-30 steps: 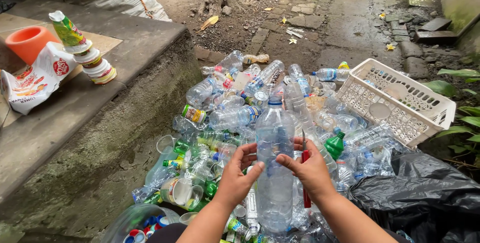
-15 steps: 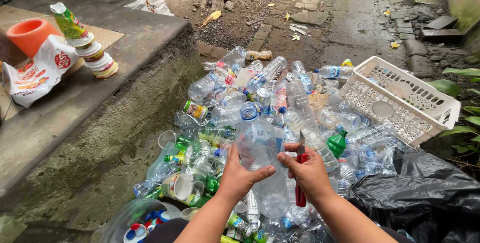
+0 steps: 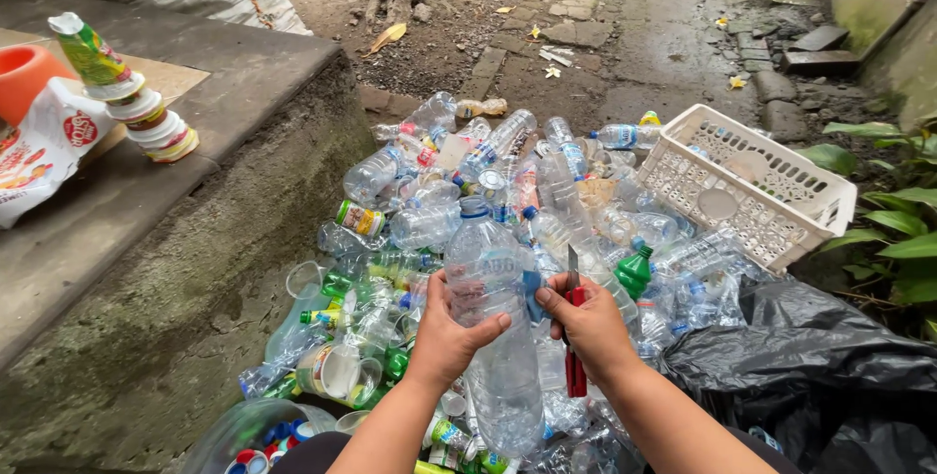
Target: Sorting plastic bottles by removing caps and cutting off labels for recycling
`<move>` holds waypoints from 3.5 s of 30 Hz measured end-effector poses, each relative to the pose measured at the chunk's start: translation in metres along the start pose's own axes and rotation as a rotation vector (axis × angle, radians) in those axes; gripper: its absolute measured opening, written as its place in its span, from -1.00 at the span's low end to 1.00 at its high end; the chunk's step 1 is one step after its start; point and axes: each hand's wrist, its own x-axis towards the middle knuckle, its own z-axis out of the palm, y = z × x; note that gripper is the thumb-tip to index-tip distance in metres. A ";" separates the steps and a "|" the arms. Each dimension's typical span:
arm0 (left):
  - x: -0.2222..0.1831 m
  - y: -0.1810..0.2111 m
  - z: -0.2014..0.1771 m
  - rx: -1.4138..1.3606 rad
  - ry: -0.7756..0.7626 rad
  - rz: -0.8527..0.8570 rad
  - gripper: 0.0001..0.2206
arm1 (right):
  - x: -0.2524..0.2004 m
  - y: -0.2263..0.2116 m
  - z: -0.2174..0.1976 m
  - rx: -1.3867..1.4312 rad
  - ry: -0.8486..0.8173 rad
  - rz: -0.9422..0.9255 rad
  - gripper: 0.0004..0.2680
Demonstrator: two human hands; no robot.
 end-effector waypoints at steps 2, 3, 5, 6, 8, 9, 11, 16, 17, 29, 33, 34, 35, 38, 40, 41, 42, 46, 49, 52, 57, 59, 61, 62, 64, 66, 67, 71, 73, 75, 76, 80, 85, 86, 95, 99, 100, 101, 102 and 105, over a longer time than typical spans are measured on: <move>0.003 -0.003 -0.002 -0.008 0.001 0.001 -0.26 | 0.009 0.005 -0.008 0.019 0.026 0.005 -0.88; 0.004 -0.006 -0.005 -0.026 0.023 -0.023 -0.28 | 0.016 0.008 -0.014 0.053 0.092 0.003 -0.88; 0.005 -0.007 -0.010 -0.047 0.041 -0.046 -0.30 | 0.029 0.011 -0.030 0.087 0.161 -0.001 -0.87; 0.005 -0.005 -0.013 -0.075 0.036 -0.061 -0.30 | 0.035 0.011 -0.039 0.068 0.204 -0.023 -0.86; 0.007 -0.006 -0.018 -0.107 0.024 -0.075 -0.30 | 0.043 0.005 -0.054 0.047 0.252 -0.049 -0.84; 0.008 -0.009 -0.021 -0.075 0.017 -0.074 -0.28 | 0.044 0.002 -0.062 0.028 0.277 -0.078 -0.83; 0.011 -0.015 -0.026 -0.052 -0.011 -0.082 -0.26 | 0.044 -0.012 -0.081 0.002 0.325 -0.109 -0.81; 0.017 -0.016 -0.026 -0.097 -0.039 -0.078 -0.22 | 0.010 -0.071 -0.160 0.017 0.355 -0.124 -0.79; 0.016 -0.011 -0.022 -0.107 -0.062 -0.096 -0.22 | -0.006 -0.083 -0.178 0.007 0.384 -0.121 -0.79; -0.002 0.027 0.020 0.089 -0.076 -0.161 -0.30 | -0.141 -0.008 -0.381 -0.066 0.608 0.058 -0.79; -0.002 0.026 0.025 0.171 -0.070 -0.198 -0.31 | -0.168 0.083 -0.407 -0.422 0.975 -0.101 -0.89; -0.002 0.024 0.024 0.179 -0.068 -0.196 -0.31 | -0.175 0.102 -0.409 -0.618 1.066 -0.125 -0.94; -0.002 0.022 0.023 0.180 -0.076 -0.196 -0.31 | -0.181 0.130 -0.416 -0.616 1.075 -0.124 -0.94; 0.000 0.018 0.023 0.178 -0.085 -0.175 -0.33 | -0.193 0.199 -0.448 -0.955 0.897 0.173 -0.84; 0.000 0.019 0.023 0.189 -0.042 -0.244 -0.33 | -0.205 0.232 -0.481 -1.202 0.742 0.570 -0.63; 0.000 0.022 0.024 0.189 -0.044 -0.244 -0.33 | -0.210 0.232 -0.503 -1.201 0.743 0.571 -0.63; 0.000 0.024 0.025 0.209 -0.040 -0.257 -0.33 | -0.216 0.232 -0.525 -1.283 0.806 0.651 -0.66; 0.001 0.030 0.031 0.268 -0.017 -0.293 -0.33 | -0.240 0.171 -0.554 -1.306 1.326 0.775 -0.73; 0.003 0.029 0.033 0.269 -0.028 -0.289 -0.33 | -0.249 0.189 -0.601 -1.393 1.102 0.655 -0.53; 0.003 0.023 0.032 0.252 -0.040 -0.271 -0.33 | -0.250 0.179 -0.559 -1.026 0.801 0.684 -0.52; 0.000 0.027 0.039 0.279 -0.038 -0.294 -0.33 | -0.246 0.187 -0.520 -0.531 0.827 0.589 -0.55; 0.002 0.018 0.034 0.249 -0.044 -0.249 -0.34 | -0.243 0.182 -0.510 -0.471 0.851 0.574 -0.58; 0.002 0.018 0.033 0.239 -0.075 -0.218 -0.25 | -0.235 0.176 -0.503 -0.601 0.875 0.555 -0.64; 0.005 0.010 0.028 0.241 -0.062 -0.209 -0.25 | -0.229 0.171 -0.500 -0.601 0.861 0.546 -0.64; 0.009 -0.005 0.018 0.162 -0.078 -0.185 -0.26 | -0.216 0.160 -0.496 -0.664 0.799 0.525 -0.60; 0.009 -0.005 0.018 0.144 -0.072 -0.185 -0.24 | -0.200 0.149 -0.502 -0.733 0.720 0.579 -0.54; 0.009 -0.006 0.018 0.122 -0.081 -0.190 -0.22 | -0.194 0.144 -0.505 -0.800 0.657 0.636 -0.47; 0.013 -0.016 0.013 0.126 -0.107 -0.125 -0.23 | -0.156 0.091 -0.466 -0.703 0.652 0.529 -0.69; 0.012 -0.017 0.011 0.160 -0.131 -0.056 -0.22 | -0.135 0.035 -0.394 -0.497 0.489 0.346 -0.60; 0.013 -0.021 0.011 0.216 -0.106 -0.008 -0.21 | -0.118 -0.024 -0.298 -0.426 0.369 0.281 -0.61; 0.013 -0.022 0.008 0.268 -0.098 0.037 -0.19 | -0.119 -0.057 -0.250 -0.354 0.268 0.217 -0.62; -0.007 0.017 0.005 0.219 0.000 0.130 -0.15 | -0.113 -0.108 -0.121 -0.252 0.032 0.201 -0.59; -0.068 0.091 -0.040 0.162 0.114 0.494 -0.12 | -0.110 -0.111 -0.010 -0.135 -0.316 0.202 -0.57; -0.088 0.105 -0.057 0.180 0.151 0.496 -0.12 | -0.110 -0.107 0.005 -0.135 -0.356 0.212 -0.57; -0.308 0.138 -0.203 0.299 0.809 0.408 -0.05 | -0.135 -0.063 0.141 -0.012 -0.660 0.368 -0.66; -0.379 0.110 -0.247 0.551 0.940 0.086 -0.13 | -0.166 -0.037 0.192 -0.125 -0.776 0.464 -0.64; -0.393 0.101 -0.257 0.732 0.939 -0.047 -0.20 | -0.175 -0.031 0.203 -0.156 -0.818 0.497 -0.64; -0.406 0.086 -0.264 0.730 0.953 -0.053 -0.20 | -0.181 -0.021 0.211 -0.161 -0.831 0.503 -0.64; -0.418 0.071 -0.271 0.840 0.976 -0.160 -0.20 | -0.187 -0.011 0.218 -0.173 -0.861 0.540 -0.67; -0.468 0.008 -0.312 1.048 0.999 -0.480 -0.08 | -0.202 0.018 0.232 -0.195 -0.911 0.628 -0.70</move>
